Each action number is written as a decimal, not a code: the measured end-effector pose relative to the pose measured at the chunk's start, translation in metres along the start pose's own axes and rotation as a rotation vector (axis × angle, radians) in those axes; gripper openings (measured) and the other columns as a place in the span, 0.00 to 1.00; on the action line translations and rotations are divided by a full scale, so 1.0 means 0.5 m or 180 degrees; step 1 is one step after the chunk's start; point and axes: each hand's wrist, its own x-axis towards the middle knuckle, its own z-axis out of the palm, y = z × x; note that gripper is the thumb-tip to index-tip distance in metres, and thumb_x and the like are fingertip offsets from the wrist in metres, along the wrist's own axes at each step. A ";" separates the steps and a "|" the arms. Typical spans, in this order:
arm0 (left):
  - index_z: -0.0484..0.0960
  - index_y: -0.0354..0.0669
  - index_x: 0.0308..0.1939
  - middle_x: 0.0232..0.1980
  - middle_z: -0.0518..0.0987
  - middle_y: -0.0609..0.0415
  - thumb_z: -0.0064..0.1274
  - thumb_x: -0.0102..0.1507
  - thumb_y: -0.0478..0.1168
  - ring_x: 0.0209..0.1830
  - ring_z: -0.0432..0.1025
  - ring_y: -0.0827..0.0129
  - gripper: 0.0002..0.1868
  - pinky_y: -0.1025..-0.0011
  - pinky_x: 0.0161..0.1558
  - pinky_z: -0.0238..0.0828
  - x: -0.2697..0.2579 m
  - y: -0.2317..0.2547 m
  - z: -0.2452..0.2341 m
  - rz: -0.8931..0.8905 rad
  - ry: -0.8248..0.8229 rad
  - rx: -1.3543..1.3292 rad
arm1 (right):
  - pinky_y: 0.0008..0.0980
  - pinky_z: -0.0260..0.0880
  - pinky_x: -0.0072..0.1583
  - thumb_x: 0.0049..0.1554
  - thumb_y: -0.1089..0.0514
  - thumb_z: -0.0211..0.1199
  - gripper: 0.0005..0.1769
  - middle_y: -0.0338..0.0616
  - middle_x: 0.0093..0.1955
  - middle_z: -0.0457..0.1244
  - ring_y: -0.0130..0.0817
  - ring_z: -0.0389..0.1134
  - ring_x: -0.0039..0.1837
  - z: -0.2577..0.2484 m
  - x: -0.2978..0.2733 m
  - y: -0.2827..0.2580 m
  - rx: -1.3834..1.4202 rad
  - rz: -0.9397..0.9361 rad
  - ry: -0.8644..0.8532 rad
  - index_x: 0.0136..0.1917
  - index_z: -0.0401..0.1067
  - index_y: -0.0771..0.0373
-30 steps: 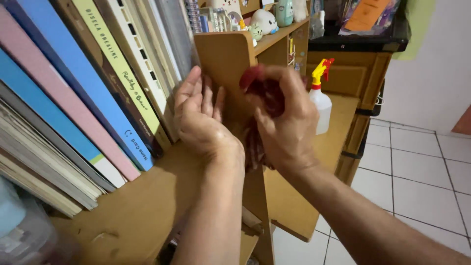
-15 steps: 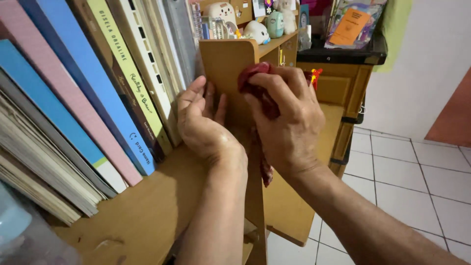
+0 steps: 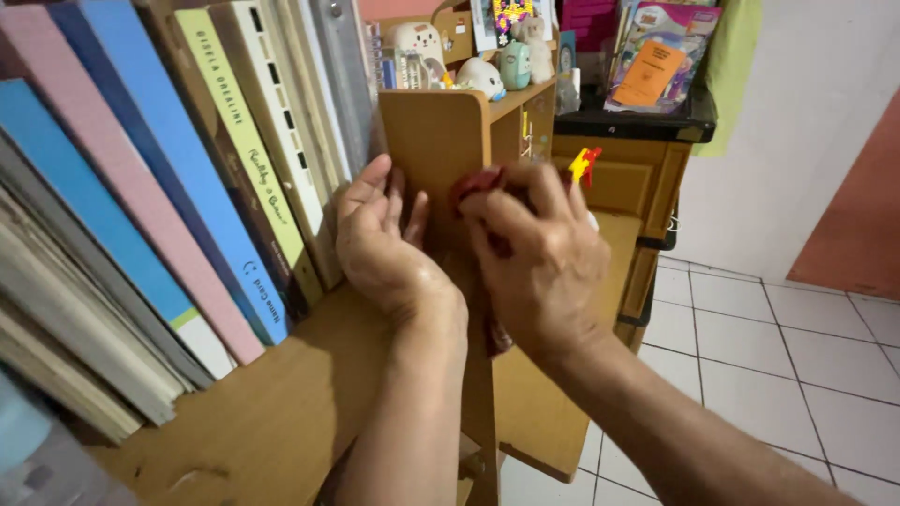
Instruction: The person sprays liquid from a white bottle onto a red cloth and wipes a wooden desk and shelf. They repeatedly spray the cloth and wipe different sections of the desk surface and the vertical side of the shelf, moving around small items like figurines and stationery.
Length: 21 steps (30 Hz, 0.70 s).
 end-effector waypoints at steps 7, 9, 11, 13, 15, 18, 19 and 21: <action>0.79 0.37 0.53 0.58 0.79 0.46 0.37 0.61 0.36 0.64 0.74 0.57 0.20 0.64 0.55 0.73 0.011 -0.012 -0.014 0.0047 0.0065 -0.0077 | 0.39 0.69 0.53 0.52 0.59 0.74 0.09 0.37 0.53 0.65 0.43 0.68 0.55 -0.003 0.022 -0.020 -0.0038 0.0075 -0.0046 0.47 0.80 0.51; 0.80 0.37 0.52 0.57 0.80 0.45 0.37 0.61 0.36 0.62 0.75 0.56 0.20 0.64 0.55 0.73 0.008 -0.007 -0.015 0.0076 0.0068 -0.0060 | 0.39 0.69 0.53 0.52 0.60 0.74 0.09 0.36 0.54 0.66 0.43 0.68 0.55 0.002 0.025 -0.025 -0.0060 0.0007 -0.0043 0.47 0.80 0.51; 0.80 0.37 0.52 0.56 0.80 0.45 0.37 0.61 0.36 0.60 0.75 0.55 0.20 0.64 0.55 0.73 0.006 -0.012 -0.005 0.0048 -0.0011 -0.0050 | 0.38 0.70 0.53 0.52 0.60 0.74 0.09 0.36 0.54 0.66 0.42 0.68 0.55 -0.003 0.022 -0.013 -0.0165 -0.0024 0.0004 0.47 0.80 0.51; 0.80 0.38 0.51 0.56 0.80 0.45 0.38 0.62 0.37 0.61 0.75 0.59 0.19 0.64 0.55 0.72 0.009 -0.014 -0.009 -0.0047 0.0021 -0.0071 | 0.37 0.70 0.52 0.50 0.60 0.74 0.09 0.34 0.53 0.66 0.41 0.68 0.55 -0.009 0.004 -0.001 -0.0143 -0.0180 -0.0101 0.45 0.80 0.50; 0.80 0.38 0.51 0.56 0.80 0.46 0.38 0.61 0.37 0.61 0.75 0.60 0.19 0.64 0.56 0.73 0.003 -0.009 -0.004 -0.0053 0.0040 -0.0029 | 0.37 0.70 0.52 0.50 0.60 0.74 0.09 0.34 0.53 0.66 0.41 0.68 0.54 -0.013 0.003 0.002 -0.0123 -0.0140 -0.0120 0.45 0.80 0.50; 0.80 0.39 0.50 0.56 0.80 0.48 0.38 0.58 0.36 0.59 0.75 0.63 0.20 0.64 0.54 0.73 0.002 -0.006 -0.012 0.0034 0.0139 0.0099 | 0.37 0.70 0.51 0.51 0.59 0.74 0.08 0.34 0.53 0.66 0.40 0.68 0.54 -0.006 0.013 -0.013 -0.0068 -0.0031 -0.0126 0.46 0.80 0.50; 0.81 0.39 0.50 0.55 0.79 0.48 0.38 0.56 0.35 0.57 0.75 0.63 0.21 0.63 0.52 0.73 0.005 -0.006 -0.012 0.0092 0.0164 0.0144 | 0.37 0.70 0.50 0.52 0.58 0.74 0.08 0.35 0.53 0.66 0.40 0.68 0.55 -0.003 0.023 -0.019 -0.0103 0.0029 -0.0080 0.47 0.80 0.50; 0.81 0.38 0.49 0.54 0.80 0.48 0.39 0.57 0.37 0.55 0.74 0.64 0.21 0.64 0.53 0.72 0.006 -0.008 -0.016 0.0172 0.0069 0.0037 | 0.37 0.70 0.50 0.52 0.58 0.74 0.08 0.34 0.53 0.66 0.40 0.68 0.54 -0.001 0.026 -0.025 -0.0117 0.0027 -0.0111 0.46 0.81 0.50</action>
